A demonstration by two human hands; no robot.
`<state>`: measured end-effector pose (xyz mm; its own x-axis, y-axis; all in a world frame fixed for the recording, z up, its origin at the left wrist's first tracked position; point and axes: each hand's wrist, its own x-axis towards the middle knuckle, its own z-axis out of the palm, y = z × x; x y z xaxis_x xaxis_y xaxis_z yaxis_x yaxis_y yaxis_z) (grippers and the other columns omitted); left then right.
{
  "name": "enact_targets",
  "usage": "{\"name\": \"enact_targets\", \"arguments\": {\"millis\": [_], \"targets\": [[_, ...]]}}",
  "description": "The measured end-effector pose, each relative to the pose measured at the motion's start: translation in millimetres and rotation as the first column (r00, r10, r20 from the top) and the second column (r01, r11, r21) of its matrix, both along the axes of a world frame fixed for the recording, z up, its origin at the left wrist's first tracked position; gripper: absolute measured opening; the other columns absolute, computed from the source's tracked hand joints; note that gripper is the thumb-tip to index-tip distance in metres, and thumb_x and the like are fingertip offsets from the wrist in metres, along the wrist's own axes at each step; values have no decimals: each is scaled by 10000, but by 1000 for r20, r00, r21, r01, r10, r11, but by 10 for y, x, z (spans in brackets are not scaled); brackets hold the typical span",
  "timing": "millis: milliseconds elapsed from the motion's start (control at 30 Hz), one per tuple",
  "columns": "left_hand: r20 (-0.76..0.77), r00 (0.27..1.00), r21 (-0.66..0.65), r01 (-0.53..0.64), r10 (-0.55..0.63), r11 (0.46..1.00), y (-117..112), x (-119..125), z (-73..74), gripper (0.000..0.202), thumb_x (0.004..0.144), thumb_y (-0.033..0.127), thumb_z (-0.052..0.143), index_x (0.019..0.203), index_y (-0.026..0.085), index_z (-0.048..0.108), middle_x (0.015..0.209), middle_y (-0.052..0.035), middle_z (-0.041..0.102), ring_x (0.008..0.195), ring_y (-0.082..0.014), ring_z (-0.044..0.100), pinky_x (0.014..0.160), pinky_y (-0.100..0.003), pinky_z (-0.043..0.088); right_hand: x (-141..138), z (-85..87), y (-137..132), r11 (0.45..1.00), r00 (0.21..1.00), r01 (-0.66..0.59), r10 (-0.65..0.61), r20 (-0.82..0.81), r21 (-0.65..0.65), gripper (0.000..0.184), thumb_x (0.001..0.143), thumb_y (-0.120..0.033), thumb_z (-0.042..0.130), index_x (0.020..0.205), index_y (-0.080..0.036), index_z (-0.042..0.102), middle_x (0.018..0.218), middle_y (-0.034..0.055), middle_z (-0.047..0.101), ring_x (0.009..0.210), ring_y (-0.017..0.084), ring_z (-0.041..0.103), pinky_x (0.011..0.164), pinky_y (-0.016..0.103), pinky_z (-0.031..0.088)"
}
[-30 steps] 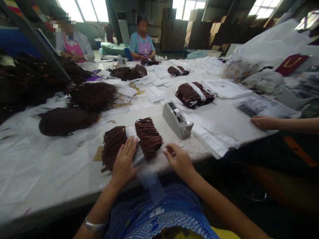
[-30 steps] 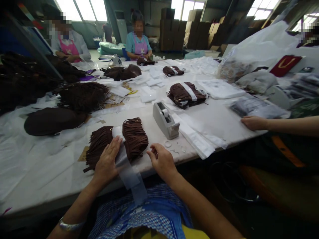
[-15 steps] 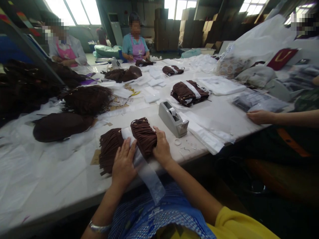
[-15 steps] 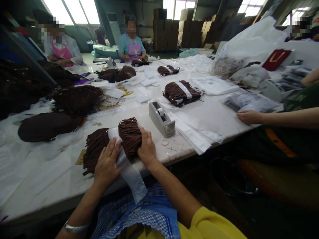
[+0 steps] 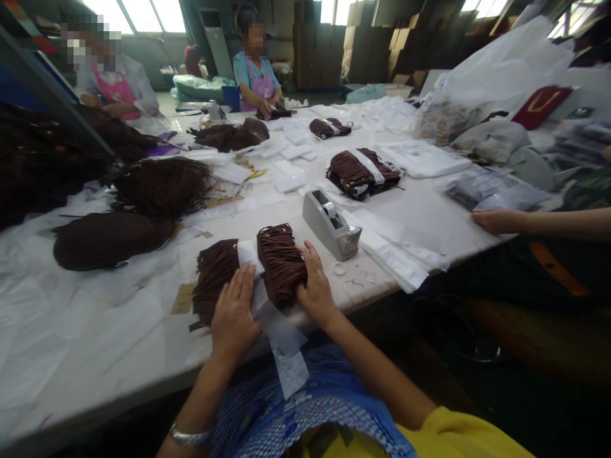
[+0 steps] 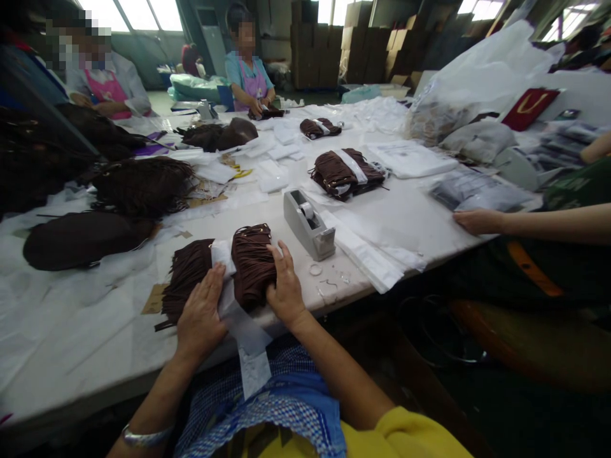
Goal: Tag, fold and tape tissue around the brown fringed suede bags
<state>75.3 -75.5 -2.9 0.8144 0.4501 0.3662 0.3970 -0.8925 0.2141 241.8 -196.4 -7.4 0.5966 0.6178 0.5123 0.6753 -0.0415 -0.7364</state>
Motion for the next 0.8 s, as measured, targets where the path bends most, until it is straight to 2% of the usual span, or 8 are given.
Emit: {"name": "enact_targets", "arguments": {"millis": [167, 300, 400, 467, 533, 567, 700, 800], "targets": [[-37, 999, 61, 41, -39, 997, -7, -22, 10, 741, 876, 243, 508, 1560, 201, 227, 1620, -106, 249, 1479, -309, 260, 1163, -485, 269, 17, -50, -110, 998, 997, 47, -49, -54, -39, 730, 759, -23, 430, 1473, -157, 362, 1483, 123, 442, 1434, 209, 341, 1209, 432, 292], [-88, 995, 70, 63, -57, 996, -13, 2, 15, 701, 875, 256, 523, 1539, 204, 305, 1623, -110, 231, 1466, -318, 289, 1173, -496, 246, -33, -28, -177, 996, 997, 41, -46, -57, -79, 750, 756, 13, 385, 1477, -189, 359, 1478, 98, 455, 1425, 189, 361, 1210, 423, 297], [-78, 996, 94, 40, -33, 995, -32, 12, 36, 701, 876, 216, 498, 1546, 219, 292, 1621, -108, 235, 1458, -312, 310, 1165, -505, 264, -118, 25, -211, 994, 998, 69, -68, 12, -86, 735, 759, 9, 405, 1466, -187, 369, 1483, 124, 424, 1420, 226, 364, 1184, 453, 341], [-51, 998, 139, 32, -25, 990, -48, -5, 23, 737, 861, 175, 482, 1559, 233, 253, 1617, -101, 249, 1450, -305, 331, 1147, -508, 301, -162, 29, -235, 986, 988, 134, -125, 96, -95, 679, 757, -23, 466, 1413, -196, 432, 1425, 144, 460, 1356, 274, 441, 1123, 478, 422], [-15, 1000, 214, 22, -19, 977, -35, -13, -58, 827, 803, 83, 446, 1571, 264, 195, 1603, -77, 290, 1431, -278, 372, 1123, -487, 350, -151, -34, -233, 969, 961, 240, -228, 157, -64, 584, 740, -43, 494, 1295, -226, 518, 1287, 132, 556, 1224, 292, 555, 1024, 482, 512], [-8, 1000, 253, 26, -25, 967, -11, -3, -122, 875, 767, 53, 439, 1572, 274, 176, 1593, -66, 314, 1420, -267, 391, 1110, -471, 373, -118, -87, -215, 966, 958, 253, -242, 156, -53, 555, 724, -44, 499, 1241, -241, 538, 1220, 114, 591, 1151, 284, 602, 975, 460, 548], [62, 998, 360, -39, 18, 932, 125, 82, -371, 908, 752, 1, 416, 1563, 306, 144, 1558, -46, 380, 1381, -252, 447, 1064, -451, 427, 75, -263, -84, 977, 962, 213, -209, 176, -8, 470, 676, -39, 479, 1067, -275, 587, 996, 55, 656, 917, 248, 689, 760, 351, 618], [85, 996, 388, -59, 28, 920, 165, 106, -455, 890, 778, -25, 394, 1552, 332, 136, 1529, -32, 425, 1360, -233, 473, 1048, -432, 441, 148, -269, -44, 983, 957, 184, -181, 225, 10, 470, 655, -22, 442, 1009, -275, 620, 916, 38, 686, 853, 232, 712, 740, 322, 621]]}}
